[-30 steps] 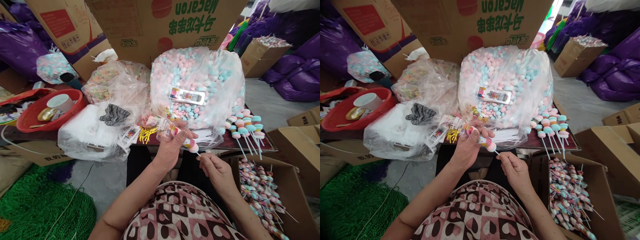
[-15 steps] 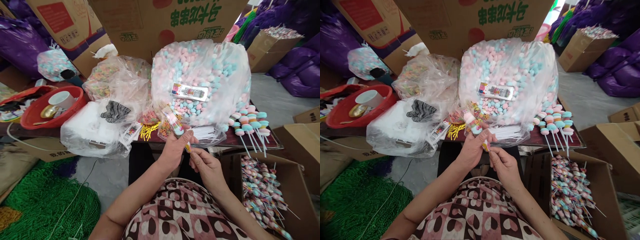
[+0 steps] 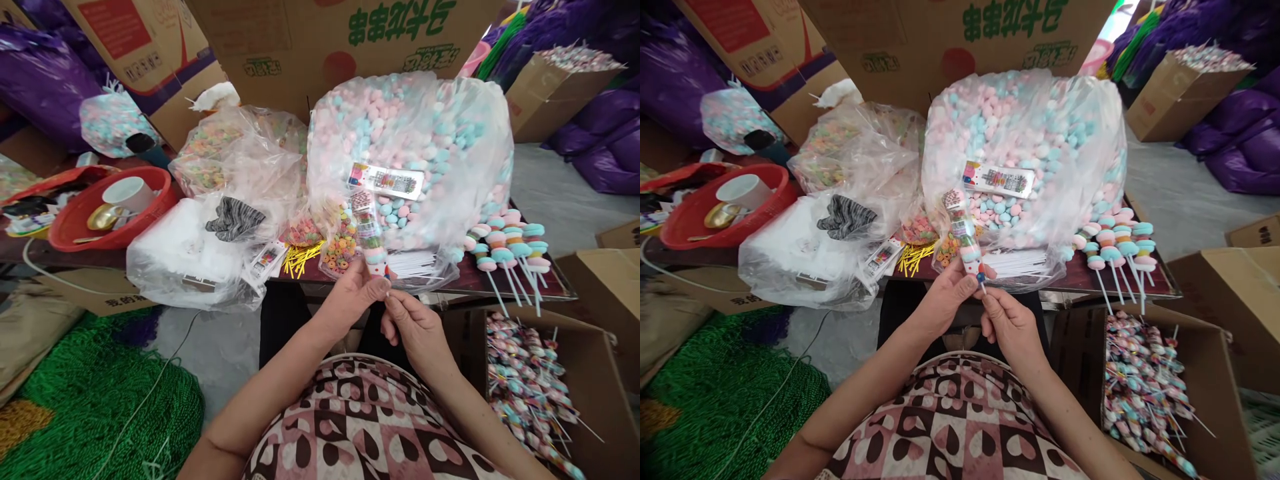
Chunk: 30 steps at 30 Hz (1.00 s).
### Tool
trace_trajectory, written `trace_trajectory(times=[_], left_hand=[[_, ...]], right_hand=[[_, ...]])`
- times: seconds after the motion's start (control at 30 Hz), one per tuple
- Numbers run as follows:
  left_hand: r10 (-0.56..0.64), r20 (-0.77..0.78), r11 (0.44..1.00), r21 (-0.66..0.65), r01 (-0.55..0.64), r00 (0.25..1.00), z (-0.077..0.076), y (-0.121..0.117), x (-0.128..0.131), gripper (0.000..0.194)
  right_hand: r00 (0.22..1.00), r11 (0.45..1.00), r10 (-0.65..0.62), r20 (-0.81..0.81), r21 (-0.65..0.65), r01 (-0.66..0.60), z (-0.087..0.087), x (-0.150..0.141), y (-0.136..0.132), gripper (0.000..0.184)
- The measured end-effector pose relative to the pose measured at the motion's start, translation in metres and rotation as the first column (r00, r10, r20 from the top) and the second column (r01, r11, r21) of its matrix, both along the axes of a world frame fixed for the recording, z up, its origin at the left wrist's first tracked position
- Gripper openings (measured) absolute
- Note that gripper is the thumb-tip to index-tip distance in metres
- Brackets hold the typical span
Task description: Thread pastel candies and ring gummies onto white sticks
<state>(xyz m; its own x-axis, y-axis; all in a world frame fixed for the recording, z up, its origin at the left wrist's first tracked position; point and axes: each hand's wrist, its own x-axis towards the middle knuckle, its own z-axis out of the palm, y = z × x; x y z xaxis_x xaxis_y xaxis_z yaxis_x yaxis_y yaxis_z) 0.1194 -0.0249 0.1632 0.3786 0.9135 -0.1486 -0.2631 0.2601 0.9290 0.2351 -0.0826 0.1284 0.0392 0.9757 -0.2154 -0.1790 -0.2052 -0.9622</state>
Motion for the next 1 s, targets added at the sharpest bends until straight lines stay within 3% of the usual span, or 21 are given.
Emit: trace_trajectory(times=[0.13, 0.23, 0.37, 0.53, 0.67, 0.8, 0.87, 1.0], left_hand=[[0.082, -0.28, 0.978, 0.209, -0.023, 0.956, -0.004, 0.005, -0.012, 0.034], [0.113, -0.447, 0.948, 0.315, 0.038, 0.887, -0.006, 0.007, -0.016, 0.034], [0.093, -0.535, 0.906, 0.396, 0.152, 0.84, -0.006, 0.004, -0.012, 0.033], [0.02, -0.557, 0.902, 0.368, 0.225, 0.83, -0.008, 0.003, -0.009, 0.035], [0.022, -0.481, 0.943, 0.301, 0.141, 0.876, -0.005, 0.004, -0.017, 0.034], [0.075, -0.123, 0.989, 0.14, -0.058, 0.99, 0.004, 0.008, -0.019, 0.034], [0.057, 0.027, 0.998, 0.033, -0.058, 0.998, 0.007, 0.011, -0.014, 0.037], [0.024, 0.114, 0.989, -0.148, -0.007, 0.993, 0.007, 0.012, -0.001, 0.037]], right_hand=[[0.989, 0.998, -0.019, 0.146, 0.06, 0.011, 0.001, 0.004, 0.0, 0.034], [0.942, 0.983, -0.102, 0.321, 0.176, 0.046, 0.0, 0.008, 0.002, 0.032], [0.851, 0.958, -0.156, 0.501, 0.286, 0.006, -0.005, 0.011, 0.006, 0.045], [0.853, 0.902, -0.152, 0.499, 0.423, -0.087, -0.013, 0.007, 0.009, 0.042], [0.841, 0.89, -0.201, 0.503, 0.452, -0.058, -0.013, 0.006, 0.009, 0.038], [0.846, 0.905, -0.194, 0.497, 0.424, -0.041, -0.011, 0.004, 0.007, 0.038], [0.85, 0.904, -0.182, 0.495, 0.424, -0.053, -0.013, 0.003, 0.007, 0.038], [0.85, 0.903, -0.184, 0.493, 0.427, -0.052, -0.018, -0.003, 0.005, 0.038]])
